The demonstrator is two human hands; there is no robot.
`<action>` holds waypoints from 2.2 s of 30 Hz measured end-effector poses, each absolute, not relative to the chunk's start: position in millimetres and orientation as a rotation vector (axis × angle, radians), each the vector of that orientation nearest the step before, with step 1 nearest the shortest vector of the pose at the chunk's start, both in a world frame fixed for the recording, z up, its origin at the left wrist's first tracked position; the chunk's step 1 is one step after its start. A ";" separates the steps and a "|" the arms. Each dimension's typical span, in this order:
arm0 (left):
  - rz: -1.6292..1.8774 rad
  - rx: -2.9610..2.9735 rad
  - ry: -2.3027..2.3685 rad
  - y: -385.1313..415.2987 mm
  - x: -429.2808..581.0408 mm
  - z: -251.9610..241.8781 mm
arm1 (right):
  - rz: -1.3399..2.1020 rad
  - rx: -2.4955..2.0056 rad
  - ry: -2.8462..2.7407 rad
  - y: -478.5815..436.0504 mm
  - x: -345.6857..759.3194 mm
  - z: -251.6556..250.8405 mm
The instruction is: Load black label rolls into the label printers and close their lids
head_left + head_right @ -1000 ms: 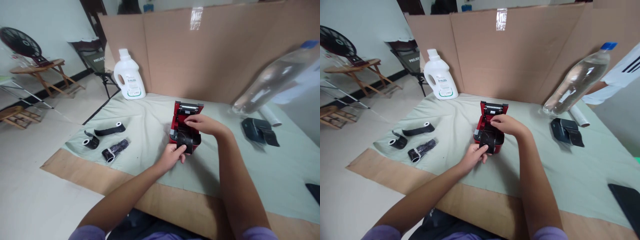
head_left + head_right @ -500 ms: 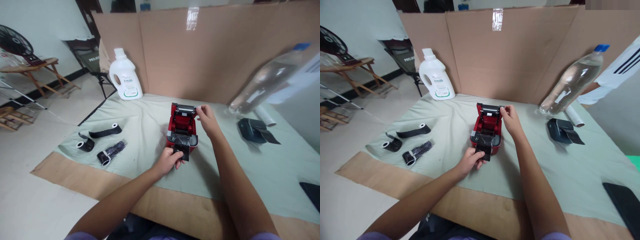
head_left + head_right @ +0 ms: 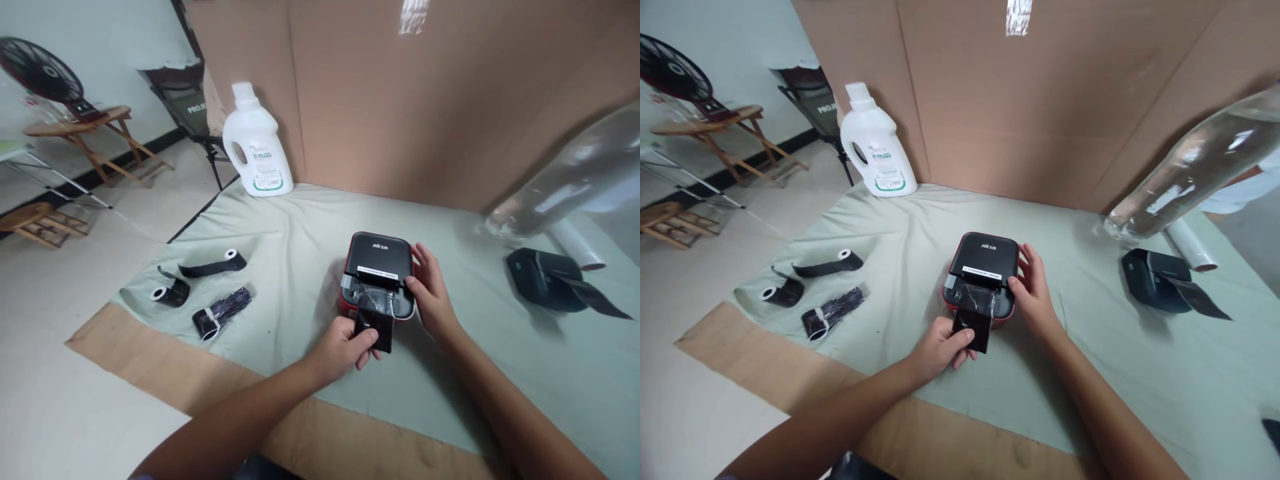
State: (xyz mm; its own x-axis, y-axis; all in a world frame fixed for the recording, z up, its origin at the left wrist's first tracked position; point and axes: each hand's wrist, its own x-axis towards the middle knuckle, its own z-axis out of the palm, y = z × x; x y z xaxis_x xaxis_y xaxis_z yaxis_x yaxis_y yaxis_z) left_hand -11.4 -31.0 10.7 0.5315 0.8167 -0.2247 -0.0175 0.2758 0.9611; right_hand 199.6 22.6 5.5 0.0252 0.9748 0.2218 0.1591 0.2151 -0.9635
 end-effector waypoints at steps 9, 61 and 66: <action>0.591 1.148 0.848 -33.7 -12.9 11.0 | 1.035 -1.035 -1.309 26.3 200.6 -5.7; 0.531 0.981 1.007 63.2 -46.5 37.4 | 1.112 -0.994 -1.080 24.1 178.7 -0.8; 0.469 1.026 1.073 62.5 -49.8 40.8 | 1.083 -1.016 -1.165 21.0 178.5 -0.5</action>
State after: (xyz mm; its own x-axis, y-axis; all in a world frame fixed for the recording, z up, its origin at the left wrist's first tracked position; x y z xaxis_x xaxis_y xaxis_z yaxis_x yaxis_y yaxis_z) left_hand -49.8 62.5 40.8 0.4417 0.7493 -0.4934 0.1467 0.4822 0.8637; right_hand 178.5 21.0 -0.5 0.0685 0.9811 0.1810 -0.1097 0.1878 -0.9761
